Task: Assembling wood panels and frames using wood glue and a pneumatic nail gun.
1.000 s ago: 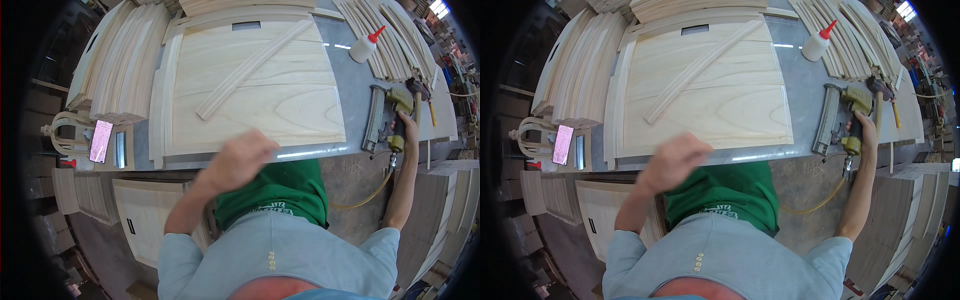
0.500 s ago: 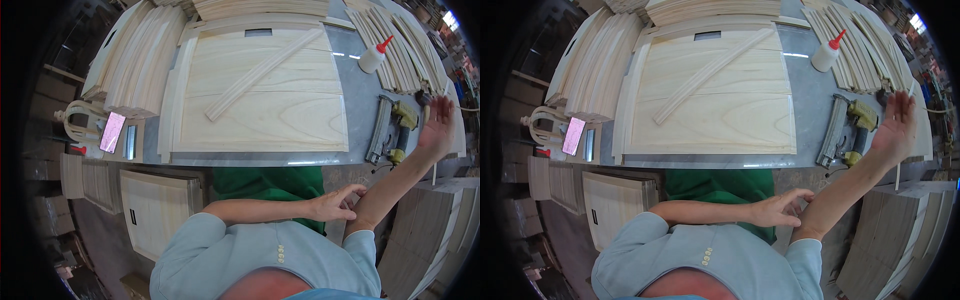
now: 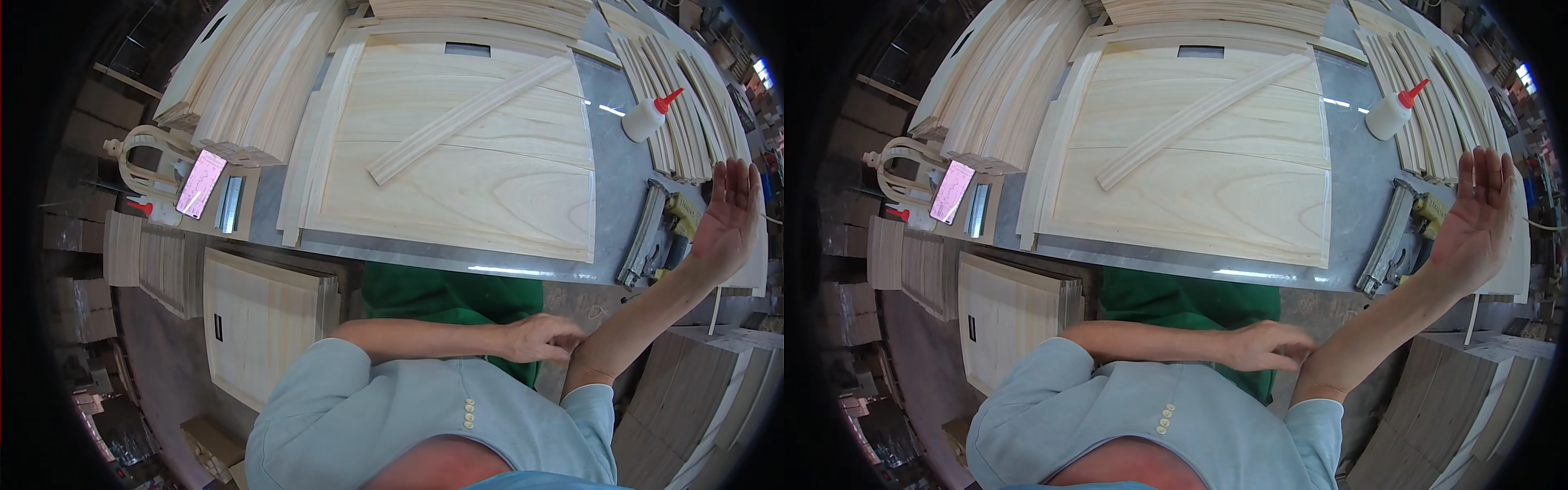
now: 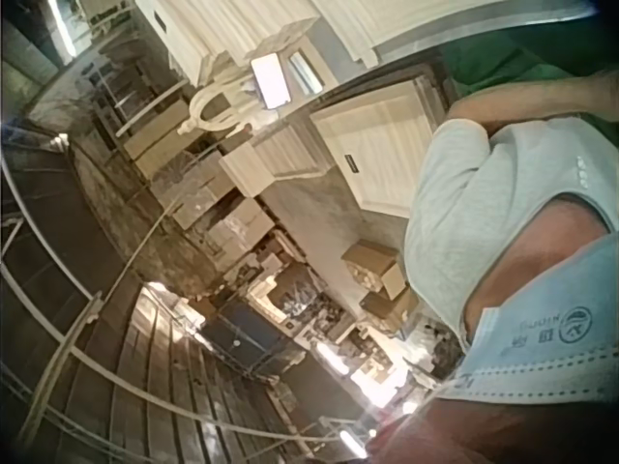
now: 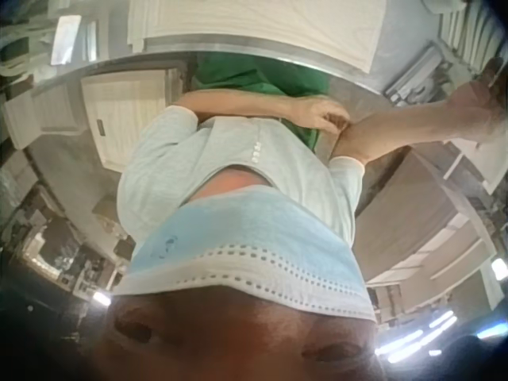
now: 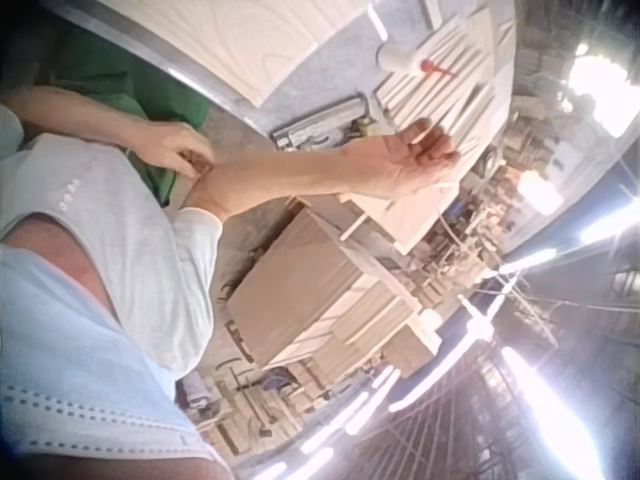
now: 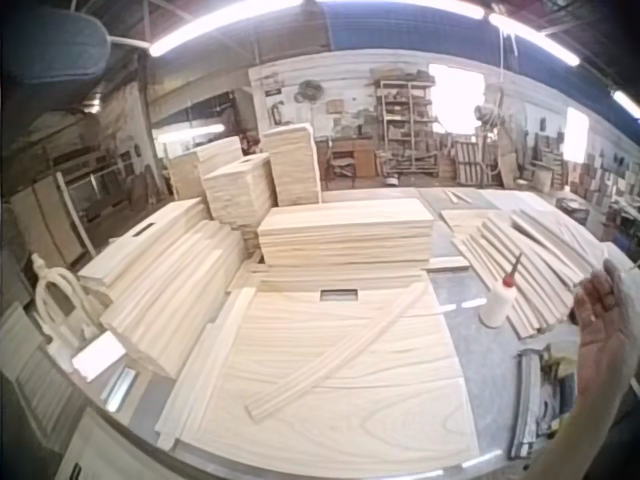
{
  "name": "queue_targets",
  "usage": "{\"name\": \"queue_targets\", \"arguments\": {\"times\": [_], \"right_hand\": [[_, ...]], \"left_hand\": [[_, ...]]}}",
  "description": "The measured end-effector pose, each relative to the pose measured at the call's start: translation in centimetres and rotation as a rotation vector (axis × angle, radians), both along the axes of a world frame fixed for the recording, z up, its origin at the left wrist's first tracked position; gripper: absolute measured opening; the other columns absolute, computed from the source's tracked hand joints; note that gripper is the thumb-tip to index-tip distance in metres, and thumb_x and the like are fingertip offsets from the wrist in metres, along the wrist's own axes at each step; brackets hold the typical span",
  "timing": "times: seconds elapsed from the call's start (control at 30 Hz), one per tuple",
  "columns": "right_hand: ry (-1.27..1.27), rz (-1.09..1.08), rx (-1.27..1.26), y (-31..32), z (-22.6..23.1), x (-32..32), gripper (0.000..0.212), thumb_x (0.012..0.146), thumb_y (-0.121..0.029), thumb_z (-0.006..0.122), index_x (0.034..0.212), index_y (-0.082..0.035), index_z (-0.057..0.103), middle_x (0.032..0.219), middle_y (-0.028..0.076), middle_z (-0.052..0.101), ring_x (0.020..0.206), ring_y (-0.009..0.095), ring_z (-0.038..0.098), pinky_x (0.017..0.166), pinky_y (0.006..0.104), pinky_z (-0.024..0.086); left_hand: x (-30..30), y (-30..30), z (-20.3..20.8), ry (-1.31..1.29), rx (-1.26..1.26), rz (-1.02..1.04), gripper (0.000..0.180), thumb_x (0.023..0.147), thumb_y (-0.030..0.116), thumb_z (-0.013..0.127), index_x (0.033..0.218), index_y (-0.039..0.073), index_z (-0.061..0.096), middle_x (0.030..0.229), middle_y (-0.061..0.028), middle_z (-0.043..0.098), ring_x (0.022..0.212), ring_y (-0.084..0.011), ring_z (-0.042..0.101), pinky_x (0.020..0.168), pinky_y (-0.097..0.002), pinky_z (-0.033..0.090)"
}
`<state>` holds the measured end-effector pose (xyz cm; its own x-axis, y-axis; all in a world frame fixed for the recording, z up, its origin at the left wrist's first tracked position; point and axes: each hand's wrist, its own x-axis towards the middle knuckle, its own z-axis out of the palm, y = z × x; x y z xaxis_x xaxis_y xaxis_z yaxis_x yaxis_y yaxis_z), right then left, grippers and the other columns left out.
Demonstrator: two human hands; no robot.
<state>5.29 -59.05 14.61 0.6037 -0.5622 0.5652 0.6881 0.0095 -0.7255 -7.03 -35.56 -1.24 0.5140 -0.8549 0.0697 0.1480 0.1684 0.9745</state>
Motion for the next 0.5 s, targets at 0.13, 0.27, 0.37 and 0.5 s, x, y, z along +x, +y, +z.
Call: {"name": "queue_targets", "arguments": {"times": [0.13,0.27,0.37,0.5], "right_hand": [[0.06,0.042,-0.089,-0.2,-0.2,-0.3,0.036,0.099,-0.016,0.043,0.122,0.01,0.051,0.107,0.02,0.061,0.103,0.027,0.06,0.095,0.0386,0.048],[0.184,0.063,-0.191,2.2,-1.4,-1.9,0.031,0.098,-0.012,0.046,0.12,0.008,0.054,0.098,0.016,0.064,0.092,0.022,0.064,0.085,0.0331,0.053],[0.252,0.115,-0.201,4.4,-3.5,-3.8,0.028,0.097,-0.01,0.048,0.118,0.006,0.056,0.094,0.014,0.065,0.087,0.019,0.064,0.079,0.0299,0.053],[0.416,0.154,-0.077,8.2,-6.1,-5.5,0.023,0.095,-0.008,0.05,0.113,0.005,0.058,0.091,0.012,0.065,0.083,0.017,0.063,0.076,0.0281,0.051]], "left_hand": [[0.6,2.6,1.1,-0.694,0.012,-0.152,0.015,0.082,0.012,0.063,0.095,0.005,0.061,0.089,-0.0109,0.058,0.086,-0.0255,0.061,0.071,-0.035,0.051],[11.0,5.5,3.8,-1.058,0.135,0.486,0.019,0.075,0.009,0.063,0.093,0.004,0.062,0.09,-0.012,0.062,0.087,-0.0303,0.06,0.075,-0.04,0.051],[20.1,7.7,4.2,-1.177,0.572,0.717,0.036,0.075,0.016,0.067,0.108,0.004,0.06,0.107,-0.0169,0.057,0.102,-0.0334,0.053,0.089,-0.0433,0.045],[24.7,10.3,4.7,-1.162,0.957,0.814,0.043,0.077,0.024,0.07,0.113,0.004,0.059,0.111,-0.0183,0.054,0.105,-0.034,0.051,0.09,-0.043,0.045]]}}
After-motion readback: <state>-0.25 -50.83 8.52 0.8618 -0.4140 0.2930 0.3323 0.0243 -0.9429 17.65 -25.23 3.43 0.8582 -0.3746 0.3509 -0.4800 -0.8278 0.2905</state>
